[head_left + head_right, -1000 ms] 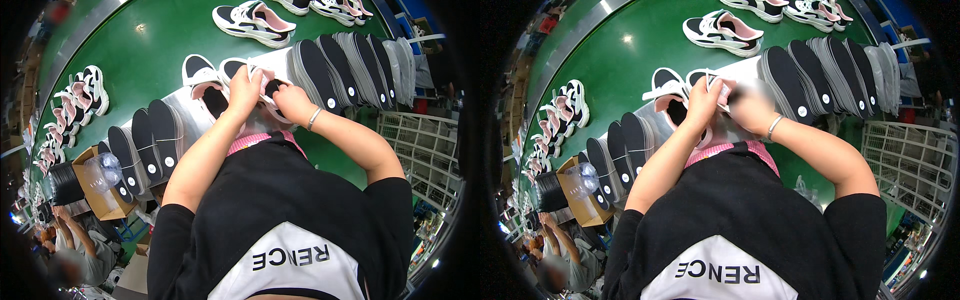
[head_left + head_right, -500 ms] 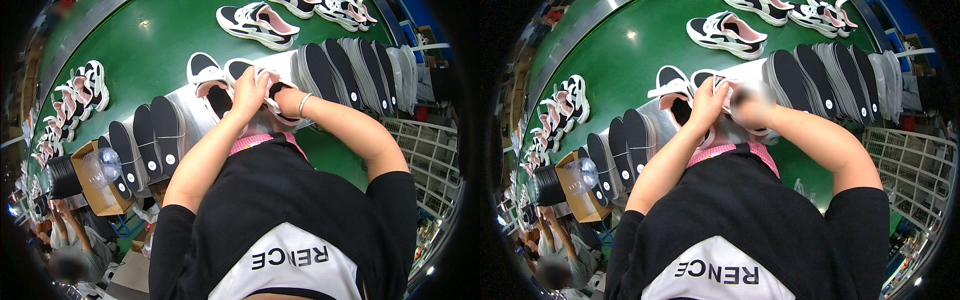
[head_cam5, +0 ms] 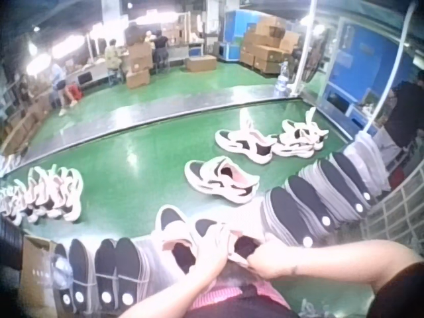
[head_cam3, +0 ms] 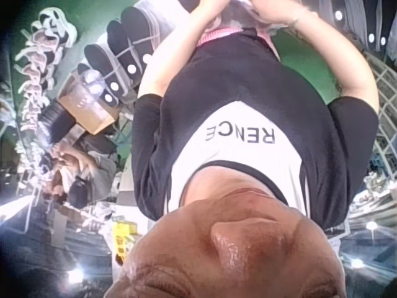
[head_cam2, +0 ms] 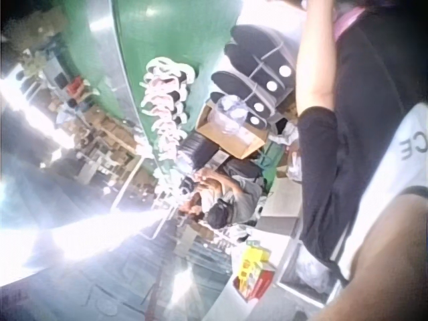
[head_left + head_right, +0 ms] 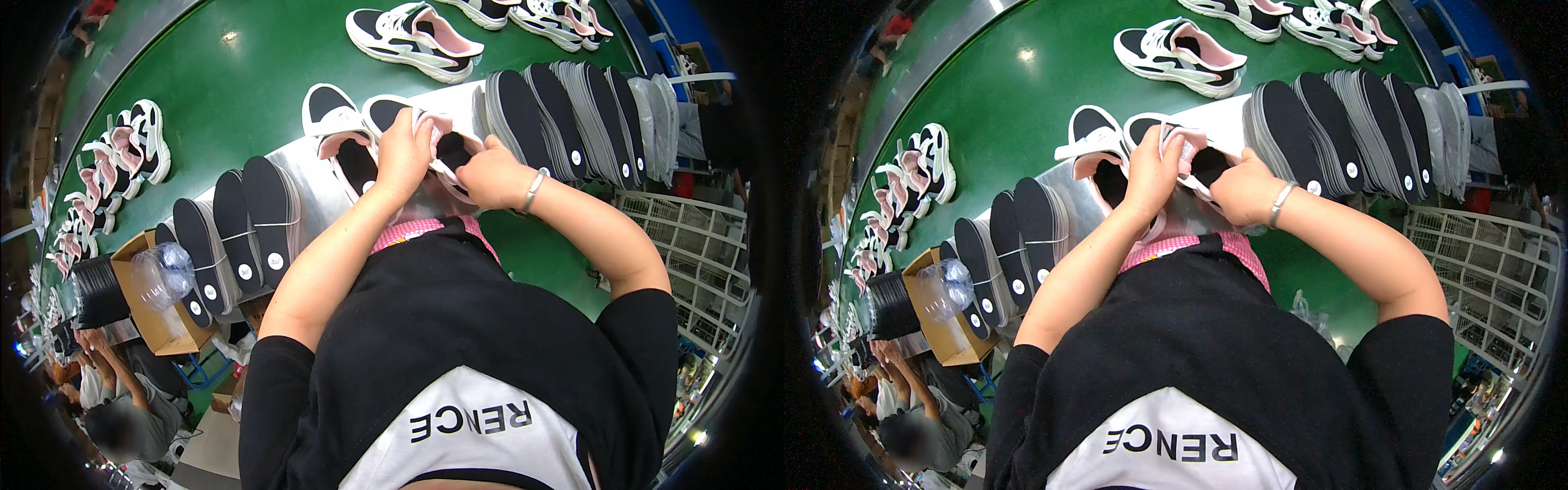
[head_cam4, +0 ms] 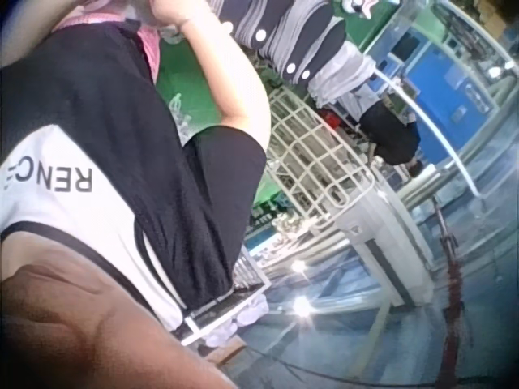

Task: The person places black insoles into white and pink sneakers by hand, reaching for components from a stack and inserting them into the shoes before placing the finished shoes onto a green conveyor belt.

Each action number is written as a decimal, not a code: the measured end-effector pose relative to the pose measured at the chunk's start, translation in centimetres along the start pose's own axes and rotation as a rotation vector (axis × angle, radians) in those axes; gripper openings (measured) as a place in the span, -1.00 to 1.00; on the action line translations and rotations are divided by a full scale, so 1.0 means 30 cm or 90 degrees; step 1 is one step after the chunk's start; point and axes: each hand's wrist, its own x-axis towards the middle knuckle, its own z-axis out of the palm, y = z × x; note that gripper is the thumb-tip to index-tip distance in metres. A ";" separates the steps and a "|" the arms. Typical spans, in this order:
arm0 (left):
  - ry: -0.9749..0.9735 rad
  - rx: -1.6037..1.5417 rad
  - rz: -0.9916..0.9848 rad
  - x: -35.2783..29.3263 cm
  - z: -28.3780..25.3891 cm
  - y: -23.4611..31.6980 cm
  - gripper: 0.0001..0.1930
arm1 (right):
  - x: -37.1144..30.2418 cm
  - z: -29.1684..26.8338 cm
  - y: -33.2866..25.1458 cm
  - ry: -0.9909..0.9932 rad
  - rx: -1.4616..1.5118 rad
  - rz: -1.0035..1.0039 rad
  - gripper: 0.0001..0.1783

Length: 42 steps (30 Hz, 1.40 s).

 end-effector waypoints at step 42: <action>-0.072 0.056 0.045 -0.077 0.000 0.035 -0.80 | -0.140 0.022 0.052 0.350 0.377 -0.117 -0.84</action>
